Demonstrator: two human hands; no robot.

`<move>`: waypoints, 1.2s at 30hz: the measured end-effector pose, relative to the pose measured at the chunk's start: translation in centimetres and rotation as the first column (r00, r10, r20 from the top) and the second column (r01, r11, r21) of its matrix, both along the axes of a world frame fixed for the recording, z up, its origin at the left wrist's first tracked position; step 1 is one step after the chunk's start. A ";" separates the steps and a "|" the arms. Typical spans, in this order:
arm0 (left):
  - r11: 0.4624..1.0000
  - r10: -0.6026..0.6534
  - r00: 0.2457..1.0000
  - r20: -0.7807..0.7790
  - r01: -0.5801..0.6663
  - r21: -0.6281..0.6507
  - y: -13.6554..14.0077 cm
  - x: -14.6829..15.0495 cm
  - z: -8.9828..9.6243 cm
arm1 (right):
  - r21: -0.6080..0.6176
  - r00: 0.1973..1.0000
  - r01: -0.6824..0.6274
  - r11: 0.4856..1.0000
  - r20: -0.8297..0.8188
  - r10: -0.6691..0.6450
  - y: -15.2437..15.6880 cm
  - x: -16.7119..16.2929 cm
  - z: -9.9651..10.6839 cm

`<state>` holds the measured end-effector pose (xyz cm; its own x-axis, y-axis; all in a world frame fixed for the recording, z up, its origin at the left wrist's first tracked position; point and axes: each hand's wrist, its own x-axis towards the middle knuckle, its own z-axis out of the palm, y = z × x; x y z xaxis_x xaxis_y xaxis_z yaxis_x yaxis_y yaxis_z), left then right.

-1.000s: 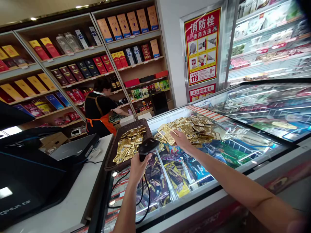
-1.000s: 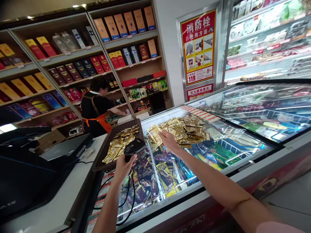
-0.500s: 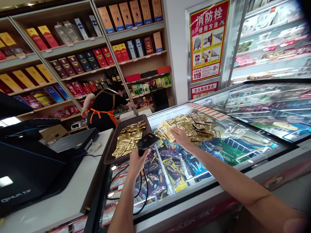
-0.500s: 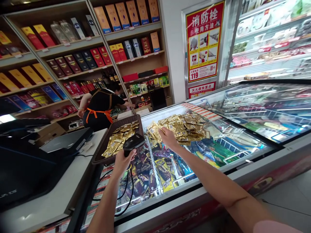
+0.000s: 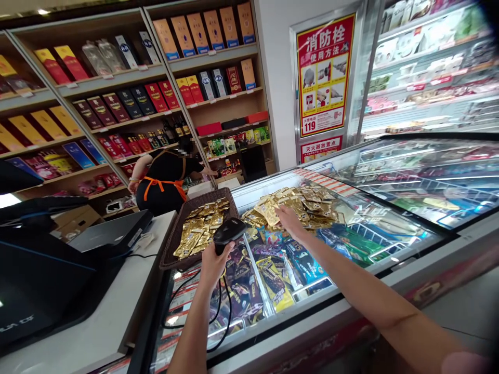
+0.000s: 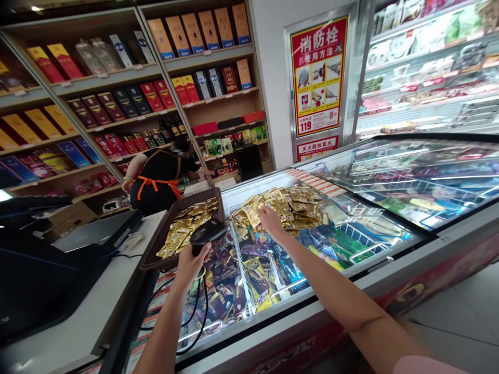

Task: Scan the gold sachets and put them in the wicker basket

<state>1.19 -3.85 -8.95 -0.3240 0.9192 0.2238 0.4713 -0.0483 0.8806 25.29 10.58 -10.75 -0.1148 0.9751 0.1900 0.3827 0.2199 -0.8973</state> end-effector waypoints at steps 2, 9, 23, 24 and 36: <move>1.000 0.020 1.000 -0.005 -0.020 0.003 0.1 0.0 0.0 | -0.022 0.992 0.127 0.992 0.026 -0.127 1.2 1.3 0.0; 1.000 0.014 0.999 0.034 -0.014 -0.009 -0.1 0.7 0.5 | 0.010 0.875 0.392 0.920 0.304 -0.376 3.5 4.1 0.3; 0.999 0.045 0.999 0.023 -0.045 0.009 -0.4 0.9 1.2 | 0.112 0.799 0.326 0.939 0.498 -0.337 3.8 3.7 -0.8; 0.999 0.052 0.998 0.021 -0.052 0.011 -0.4 0.9 1.2 | 0.131 0.789 0.326 0.936 0.508 -0.346 3.8 3.7 -1.0; 0.986 0.137 0.986 0.098 -0.146 0.085 -0.7 -0.6 1.7 | 0.288 0.747 0.310 0.906 0.516 -0.419 2.7 3.0 -1.6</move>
